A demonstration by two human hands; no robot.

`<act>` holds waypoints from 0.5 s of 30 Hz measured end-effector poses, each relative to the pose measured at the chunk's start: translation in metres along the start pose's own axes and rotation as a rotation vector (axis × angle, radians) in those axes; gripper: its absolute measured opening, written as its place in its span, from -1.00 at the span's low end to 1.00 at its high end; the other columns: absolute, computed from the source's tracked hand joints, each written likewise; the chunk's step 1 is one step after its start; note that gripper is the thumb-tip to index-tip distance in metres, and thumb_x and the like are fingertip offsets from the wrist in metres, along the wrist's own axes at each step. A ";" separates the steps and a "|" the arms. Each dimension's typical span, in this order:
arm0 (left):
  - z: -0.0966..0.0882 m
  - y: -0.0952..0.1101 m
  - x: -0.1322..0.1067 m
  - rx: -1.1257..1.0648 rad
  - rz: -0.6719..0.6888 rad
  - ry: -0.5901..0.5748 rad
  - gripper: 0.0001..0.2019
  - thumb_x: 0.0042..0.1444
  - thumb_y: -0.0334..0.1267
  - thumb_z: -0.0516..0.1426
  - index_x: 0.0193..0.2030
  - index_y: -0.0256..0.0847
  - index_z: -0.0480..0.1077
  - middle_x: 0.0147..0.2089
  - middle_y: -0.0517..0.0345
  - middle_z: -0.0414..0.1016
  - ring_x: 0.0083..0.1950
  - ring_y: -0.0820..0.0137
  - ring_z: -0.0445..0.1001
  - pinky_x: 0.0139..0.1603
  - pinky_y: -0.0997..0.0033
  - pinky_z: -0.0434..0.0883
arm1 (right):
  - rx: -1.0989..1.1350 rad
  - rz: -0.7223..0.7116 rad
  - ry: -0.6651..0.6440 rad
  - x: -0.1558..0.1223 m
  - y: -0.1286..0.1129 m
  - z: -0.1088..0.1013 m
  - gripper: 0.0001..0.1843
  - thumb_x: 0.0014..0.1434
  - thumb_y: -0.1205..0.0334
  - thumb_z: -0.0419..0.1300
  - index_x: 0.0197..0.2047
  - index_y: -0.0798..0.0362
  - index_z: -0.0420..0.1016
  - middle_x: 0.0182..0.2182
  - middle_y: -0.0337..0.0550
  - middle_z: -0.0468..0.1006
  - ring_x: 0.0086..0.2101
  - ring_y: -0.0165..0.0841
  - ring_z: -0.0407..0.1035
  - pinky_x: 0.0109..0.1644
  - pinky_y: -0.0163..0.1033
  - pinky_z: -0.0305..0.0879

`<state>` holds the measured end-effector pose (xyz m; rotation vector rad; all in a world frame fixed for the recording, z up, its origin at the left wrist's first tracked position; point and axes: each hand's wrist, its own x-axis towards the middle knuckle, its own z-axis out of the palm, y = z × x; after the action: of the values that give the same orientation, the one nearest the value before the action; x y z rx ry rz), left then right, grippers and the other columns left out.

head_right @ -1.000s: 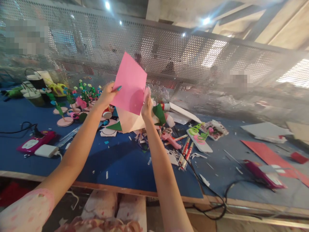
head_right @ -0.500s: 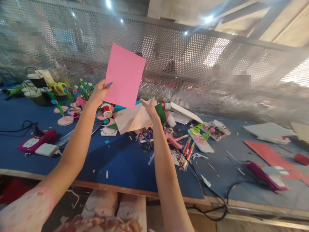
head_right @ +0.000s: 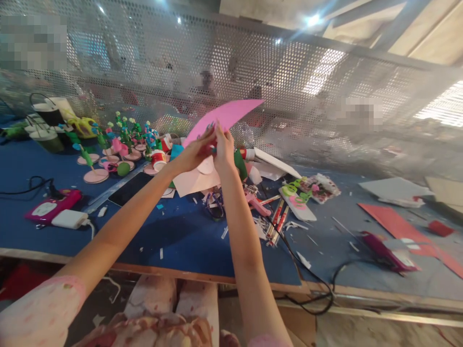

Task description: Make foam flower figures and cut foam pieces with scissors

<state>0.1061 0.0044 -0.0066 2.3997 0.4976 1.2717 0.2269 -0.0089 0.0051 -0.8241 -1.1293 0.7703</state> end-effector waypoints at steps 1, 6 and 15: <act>0.005 0.004 -0.001 -0.021 -0.012 -0.083 -0.43 0.17 -0.11 0.08 0.33 -0.07 0.14 0.46 0.05 -0.02 0.49 0.09 -0.13 0.43 -0.05 -0.02 | 0.000 -0.006 0.084 0.001 0.002 -0.002 -0.61 0.16 -0.04 0.11 -0.04 0.02 0.39 -0.08 -0.10 0.53 -0.03 -0.26 0.44 0.03 -0.10 0.39; -0.022 -0.006 -0.007 -0.065 -0.224 0.135 -0.24 -0.03 0.09 0.26 0.26 -0.22 0.21 0.38 -0.19 0.16 0.43 -0.01 0.05 0.43 -0.03 0.00 | -0.009 0.033 0.036 0.004 0.004 -0.029 -0.75 0.06 0.13 0.26 -0.20 0.04 0.41 -0.15 -0.15 0.58 -0.01 -0.29 0.43 0.09 -0.11 0.38; -0.059 -0.022 -0.026 -0.472 -0.522 0.114 -0.35 -0.24 -0.09 0.41 0.02 -0.27 0.39 -0.11 -0.13 0.58 -0.11 0.09 0.57 -0.12 0.08 0.52 | -0.122 0.080 -0.119 -0.026 -0.015 -0.031 -0.67 0.13 -0.03 0.20 -0.15 0.03 0.45 -0.23 -0.13 0.61 -0.08 -0.24 0.47 -0.04 -0.08 0.44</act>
<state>0.0394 0.0210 -0.0052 1.6723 0.7074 1.1320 0.2515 -0.0440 -0.0001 -0.9406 -1.2649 0.8318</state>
